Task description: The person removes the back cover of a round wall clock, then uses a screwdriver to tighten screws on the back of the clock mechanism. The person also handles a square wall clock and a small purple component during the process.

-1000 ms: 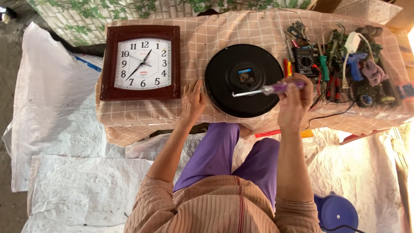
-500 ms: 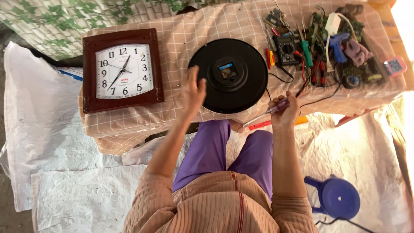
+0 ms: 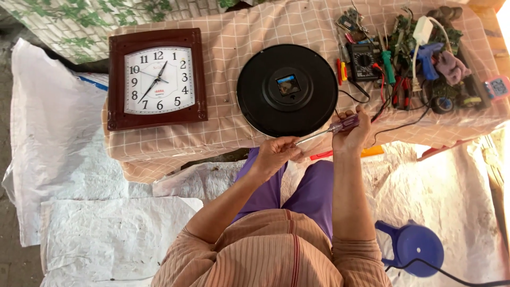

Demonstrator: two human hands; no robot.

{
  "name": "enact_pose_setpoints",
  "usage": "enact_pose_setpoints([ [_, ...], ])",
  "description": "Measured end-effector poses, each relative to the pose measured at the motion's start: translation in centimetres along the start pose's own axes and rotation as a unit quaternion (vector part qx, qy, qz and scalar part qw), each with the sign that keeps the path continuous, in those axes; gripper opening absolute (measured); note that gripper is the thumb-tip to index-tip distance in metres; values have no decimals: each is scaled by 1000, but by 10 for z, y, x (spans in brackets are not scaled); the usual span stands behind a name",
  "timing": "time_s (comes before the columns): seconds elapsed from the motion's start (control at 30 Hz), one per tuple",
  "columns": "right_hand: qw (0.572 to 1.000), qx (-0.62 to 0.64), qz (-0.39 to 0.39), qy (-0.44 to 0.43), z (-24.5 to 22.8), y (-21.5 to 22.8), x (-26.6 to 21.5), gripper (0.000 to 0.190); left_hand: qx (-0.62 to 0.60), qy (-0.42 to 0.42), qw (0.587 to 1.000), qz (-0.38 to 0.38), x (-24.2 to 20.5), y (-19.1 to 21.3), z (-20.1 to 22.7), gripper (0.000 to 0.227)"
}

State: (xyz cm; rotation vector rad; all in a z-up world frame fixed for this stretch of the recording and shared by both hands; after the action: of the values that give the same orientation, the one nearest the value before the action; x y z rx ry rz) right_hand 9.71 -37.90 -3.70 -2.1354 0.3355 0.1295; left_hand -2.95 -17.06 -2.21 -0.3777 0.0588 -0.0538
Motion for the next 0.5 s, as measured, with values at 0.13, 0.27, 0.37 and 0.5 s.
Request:
enact_pose_setpoints([
  [0.13,1000,14,7,-16,13,-5,-2,19,-9,-16,999,35,1,9,-1,21],
  [0.27,1000,17,4,-10,17,-2,3,15,106,-67,990,67,-7,19,22,13],
  [0.37,1000,12,-8,-11,10,5,10,16,173,-169,964,106,21,67,4,12],
  [0.5,999,-28,20,-16,-4,1,-3,16,459,157,809,332,38,59,166,45],
])
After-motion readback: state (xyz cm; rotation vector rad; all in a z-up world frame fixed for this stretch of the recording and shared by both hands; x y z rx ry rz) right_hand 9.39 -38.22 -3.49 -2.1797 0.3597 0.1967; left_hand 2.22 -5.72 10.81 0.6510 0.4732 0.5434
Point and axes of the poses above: each hand's wrist, its own x-axis towards the middle knuckle, its own y-axis out of the back of the hand, z = x × y, the point moved 2 cm from there along x, towards the middle knuckle, and after that the axes turned 4 degrees about -z, right-handed, at the moved point
